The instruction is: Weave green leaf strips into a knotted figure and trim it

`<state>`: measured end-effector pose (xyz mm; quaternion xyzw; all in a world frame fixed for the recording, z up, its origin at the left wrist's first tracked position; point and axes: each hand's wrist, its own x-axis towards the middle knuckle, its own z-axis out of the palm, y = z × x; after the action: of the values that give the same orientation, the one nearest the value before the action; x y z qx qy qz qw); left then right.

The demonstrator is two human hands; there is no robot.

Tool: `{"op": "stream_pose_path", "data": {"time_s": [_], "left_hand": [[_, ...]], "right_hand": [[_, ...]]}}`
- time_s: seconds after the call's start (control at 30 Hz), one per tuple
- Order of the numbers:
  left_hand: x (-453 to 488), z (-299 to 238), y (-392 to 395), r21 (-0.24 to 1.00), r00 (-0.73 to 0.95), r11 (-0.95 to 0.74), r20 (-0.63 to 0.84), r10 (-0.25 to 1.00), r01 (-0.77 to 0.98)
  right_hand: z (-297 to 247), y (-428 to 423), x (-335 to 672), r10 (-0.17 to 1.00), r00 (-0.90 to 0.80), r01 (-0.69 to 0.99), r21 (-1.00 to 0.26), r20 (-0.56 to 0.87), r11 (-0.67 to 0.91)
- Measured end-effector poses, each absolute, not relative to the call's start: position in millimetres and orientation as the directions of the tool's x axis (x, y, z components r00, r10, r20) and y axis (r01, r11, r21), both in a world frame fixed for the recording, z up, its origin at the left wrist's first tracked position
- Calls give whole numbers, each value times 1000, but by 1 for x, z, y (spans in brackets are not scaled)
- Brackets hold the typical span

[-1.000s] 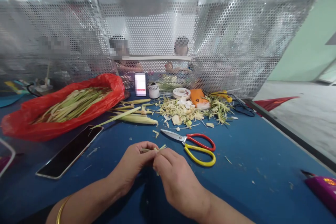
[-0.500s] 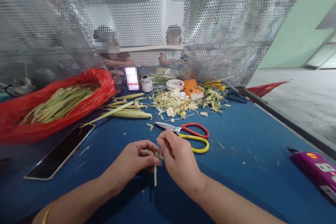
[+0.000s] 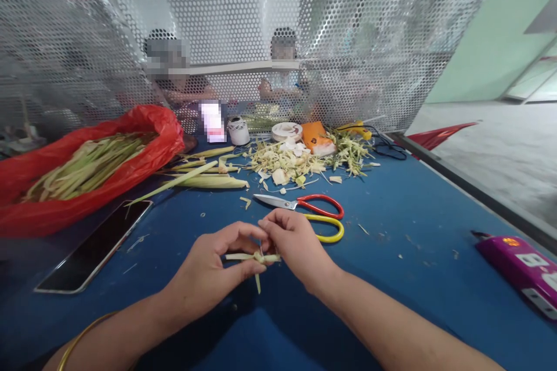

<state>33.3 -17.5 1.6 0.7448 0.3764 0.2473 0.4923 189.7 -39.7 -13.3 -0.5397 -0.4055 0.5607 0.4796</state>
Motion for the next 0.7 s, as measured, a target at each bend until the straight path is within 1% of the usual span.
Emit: {"op": "stream_pose_path", "data": {"time_s": [0.13, 0.2, 0.27, 0.3, 0.37, 0.43, 0.47, 0.53, 0.57, 0.63, 0.7], "left_hand": [[34, 2, -19, 954, 588, -151, -32, 808, 260], [34, 2, -17, 972, 554, -75, -63, 830, 223], [34, 2, -14, 987, 498, 5, -86, 863, 163], [34, 2, -12, 990, 458, 40, -97, 884, 134], [33, 1, -8, 992, 380, 103, -124, 917, 75], [33, -1, -4, 985, 327, 173, -169, 930, 17], [33, -3, -2, 977, 312, 213, -199, 929, -12], [33, -5, 0, 956, 305, 289, -259, 916, -57], [33, -6, 1, 943, 313, 324, -287, 905, -73], [34, -7, 0, 921, 346, 380, -330, 878, -87], [35, -7, 0, 903, 374, 419, -359, 855, -92]], "right_hand": [[-14, -38, 191, 970, 20, -113, -965, -242, -238], [-17, -37, 192, 971, 2, -58, -969, -240, -239], [-22, -36, 194, 978, -20, 66, -976, -209, -207], [-24, -37, 195, 984, -34, 155, -974, -173, -166], [-27, -39, 197, 996, -69, 357, -934, -51, -23], [-26, -42, 199, 984, -114, 514, -840, 134, 174], [-24, -44, 199, 962, -140, 551, -789, 234, 272], [-21, -47, 199, 896, -184, 539, -721, 405, 436], [-19, -48, 198, 867, -194, 500, -714, 459, 490], [-16, -49, 197, 851, -190, 397, -754, 490, 523], [-15, -50, 195, 881, -186, 315, -823, 435, 473]]}}
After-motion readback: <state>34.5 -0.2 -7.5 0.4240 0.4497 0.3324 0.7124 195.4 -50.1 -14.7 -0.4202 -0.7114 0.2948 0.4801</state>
